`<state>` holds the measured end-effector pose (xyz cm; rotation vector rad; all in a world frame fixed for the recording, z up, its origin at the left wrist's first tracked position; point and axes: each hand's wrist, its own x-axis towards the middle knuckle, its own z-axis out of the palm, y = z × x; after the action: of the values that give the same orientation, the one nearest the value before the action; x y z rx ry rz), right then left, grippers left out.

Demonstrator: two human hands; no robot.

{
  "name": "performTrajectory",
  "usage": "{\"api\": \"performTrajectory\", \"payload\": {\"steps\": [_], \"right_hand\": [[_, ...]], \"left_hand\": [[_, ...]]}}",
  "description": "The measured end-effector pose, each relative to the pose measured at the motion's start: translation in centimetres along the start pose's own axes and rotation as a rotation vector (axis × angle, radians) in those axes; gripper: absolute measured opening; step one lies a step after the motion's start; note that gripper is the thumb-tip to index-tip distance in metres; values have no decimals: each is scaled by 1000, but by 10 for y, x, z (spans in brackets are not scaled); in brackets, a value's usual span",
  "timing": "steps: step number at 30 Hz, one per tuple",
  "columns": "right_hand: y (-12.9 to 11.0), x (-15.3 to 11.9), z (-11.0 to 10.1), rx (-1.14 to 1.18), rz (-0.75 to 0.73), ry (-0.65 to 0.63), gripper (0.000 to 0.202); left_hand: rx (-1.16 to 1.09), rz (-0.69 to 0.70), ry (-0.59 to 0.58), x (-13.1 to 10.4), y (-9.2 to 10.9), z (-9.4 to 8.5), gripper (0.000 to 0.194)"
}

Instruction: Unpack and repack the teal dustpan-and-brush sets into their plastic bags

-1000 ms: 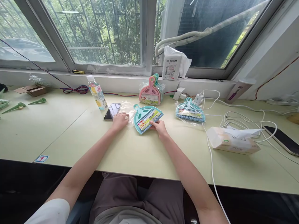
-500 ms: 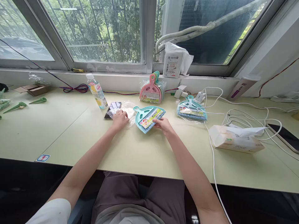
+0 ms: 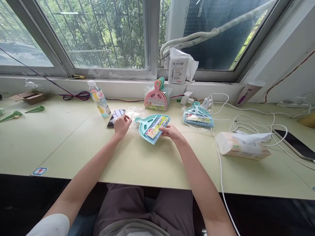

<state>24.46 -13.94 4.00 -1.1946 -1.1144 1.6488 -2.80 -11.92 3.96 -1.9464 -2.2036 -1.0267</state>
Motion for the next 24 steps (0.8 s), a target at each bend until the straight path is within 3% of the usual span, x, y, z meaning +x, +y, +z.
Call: {"api": "performTrajectory", "payload": {"steps": [4,7,10,16,21,24], "right_hand": [[0,2,-2,34,-57,65,17],[-1,1,-2,71,-72,106,17],[-3,-1,0,84,-43,64,16],[-3,-5,7,23,-47,-21,15],[-2,-6,10,-39,-51,-120,20],[-1,-5,12,-20,-58,-90,19]], "left_hand": [[13,61,74,-2,2,0,10],[-38,94,54,-5,3,1,9],[-76,120,-1,-7,4,0,8],[-81,172,40,-11,11,-4,11],[-48,308,-14,-18,21,-5,11],[-34,380,-36,-22,24,-4,13]]}}
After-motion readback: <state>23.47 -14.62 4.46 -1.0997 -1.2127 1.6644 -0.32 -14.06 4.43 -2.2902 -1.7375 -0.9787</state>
